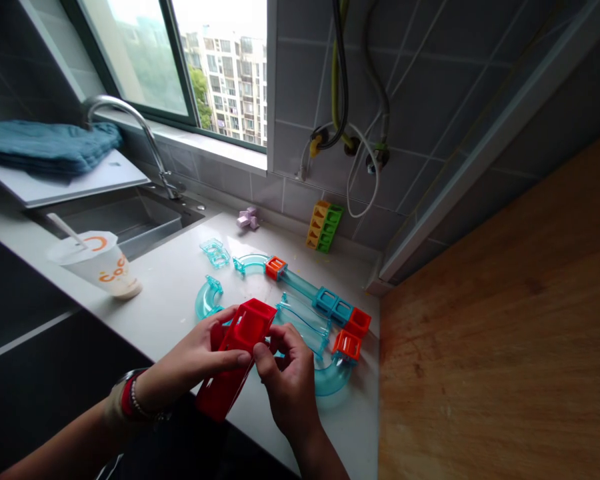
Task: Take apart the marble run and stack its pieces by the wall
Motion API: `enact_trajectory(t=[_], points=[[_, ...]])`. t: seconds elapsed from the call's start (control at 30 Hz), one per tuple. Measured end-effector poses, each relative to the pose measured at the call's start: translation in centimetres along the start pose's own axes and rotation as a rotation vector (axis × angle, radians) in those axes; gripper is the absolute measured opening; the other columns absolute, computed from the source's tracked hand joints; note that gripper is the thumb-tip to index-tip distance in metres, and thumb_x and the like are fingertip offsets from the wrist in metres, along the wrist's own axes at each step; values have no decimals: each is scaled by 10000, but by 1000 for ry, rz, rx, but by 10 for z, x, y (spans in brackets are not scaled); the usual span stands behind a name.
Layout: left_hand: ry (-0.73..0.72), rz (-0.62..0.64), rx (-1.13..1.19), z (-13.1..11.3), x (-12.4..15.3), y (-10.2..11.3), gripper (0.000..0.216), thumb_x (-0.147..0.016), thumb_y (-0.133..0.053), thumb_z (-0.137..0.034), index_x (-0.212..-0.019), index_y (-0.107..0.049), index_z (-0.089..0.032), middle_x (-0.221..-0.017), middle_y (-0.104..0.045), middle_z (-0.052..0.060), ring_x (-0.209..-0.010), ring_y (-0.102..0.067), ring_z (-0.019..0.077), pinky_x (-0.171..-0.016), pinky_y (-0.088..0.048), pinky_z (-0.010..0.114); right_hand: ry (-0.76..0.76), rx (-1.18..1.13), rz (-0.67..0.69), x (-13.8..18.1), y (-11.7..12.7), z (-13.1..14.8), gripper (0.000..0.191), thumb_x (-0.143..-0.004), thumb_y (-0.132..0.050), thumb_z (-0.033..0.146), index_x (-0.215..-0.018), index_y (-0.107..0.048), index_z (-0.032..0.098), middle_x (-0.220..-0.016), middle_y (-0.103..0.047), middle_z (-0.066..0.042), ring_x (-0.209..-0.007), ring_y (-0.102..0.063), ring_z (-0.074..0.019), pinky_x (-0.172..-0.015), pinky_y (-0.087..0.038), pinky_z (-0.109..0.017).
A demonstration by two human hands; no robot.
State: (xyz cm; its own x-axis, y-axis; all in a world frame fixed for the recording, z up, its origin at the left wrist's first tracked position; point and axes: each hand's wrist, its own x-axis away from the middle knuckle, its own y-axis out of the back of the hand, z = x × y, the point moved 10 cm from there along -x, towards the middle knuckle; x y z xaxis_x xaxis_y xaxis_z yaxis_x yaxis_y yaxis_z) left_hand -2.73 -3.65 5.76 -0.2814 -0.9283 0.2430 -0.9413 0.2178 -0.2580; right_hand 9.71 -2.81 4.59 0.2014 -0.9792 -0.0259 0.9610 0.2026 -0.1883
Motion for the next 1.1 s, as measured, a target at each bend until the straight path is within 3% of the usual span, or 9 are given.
enact_trajectory(t=[0.2, 0.43, 0.6, 0.7, 0.87, 1.0, 1.1], points=[[-22, -61, -30, 1, -4, 9, 709, -736, -890, -314, -1330, -524, -193, -1006, -786, 90, -807, -745, 206, -681, -566, 256, -37, -17, -9, -1, -1, -9, 340, -883, -678, 491, -1011, -693, 177, -751, -550, 8, -611, -488, -115, -498, -454, -206], [-36, -71, -68, -3, -7, 11, 669, -752, -875, -358, -1320, -557, -205, -1032, -776, 83, -870, -729, 219, -711, -563, 266, 7, 44, 18, -5, 2, -6, 330, -876, -691, 472, -1036, -695, 183, -914, -595, -42, -738, -557, -148, -533, -483, -215], [-80, -73, -126, -6, -5, 8, 449, -800, -812, -455, -1132, -699, -175, -1012, -765, 82, -800, -695, 193, -670, -522, 243, 35, 141, 7, -4, 2, -1, 289, -895, -667, 454, -988, -700, 182, -901, -595, -39, -747, -560, -149, -529, -464, -209], [-67, -99, -129, -2, -5, 10, 440, -793, -804, -501, -1075, -720, -174, -933, -752, 68, -733, -667, 182, -628, -499, 239, 33, 149, -6, -3, 2, -1, 279, -901, -657, 444, -983, -696, 180, -906, -601, -39, -742, -557, -147, -529, -462, -213], [-140, -80, -115, -7, -9, 10, 476, -906, -641, -595, -1125, -710, -179, -999, -745, 81, -806, -679, 193, -711, -535, 264, 35, 113, -6, -4, 4, -3, 269, -905, -646, 420, -1010, -683, 175, -909, -602, -43, -771, -573, -163, -551, -477, -232], [-239, -19, -220, -21, -6, 9, 459, -870, -755, -435, -1258, -655, -211, -1161, -730, 107, -1007, -699, 253, -877, -565, 340, 150, 150, -27, -2, 8, 13, 271, -928, -623, 375, -1124, -670, 192, -974, -613, -57, -843, -602, -185, -638, -529, -273], [-423, -23, -422, -49, 8, 12, 566, -759, -867, -239, -1281, -649, -258, -1249, -707, 103, -1143, -670, 291, -995, -536, 381, 316, 226, 74, 5, -3, 36, 363, -928, -635, 319, -1280, -635, 230, -1133, -623, -92, -972, -626, -225, -738, -564, -329]])
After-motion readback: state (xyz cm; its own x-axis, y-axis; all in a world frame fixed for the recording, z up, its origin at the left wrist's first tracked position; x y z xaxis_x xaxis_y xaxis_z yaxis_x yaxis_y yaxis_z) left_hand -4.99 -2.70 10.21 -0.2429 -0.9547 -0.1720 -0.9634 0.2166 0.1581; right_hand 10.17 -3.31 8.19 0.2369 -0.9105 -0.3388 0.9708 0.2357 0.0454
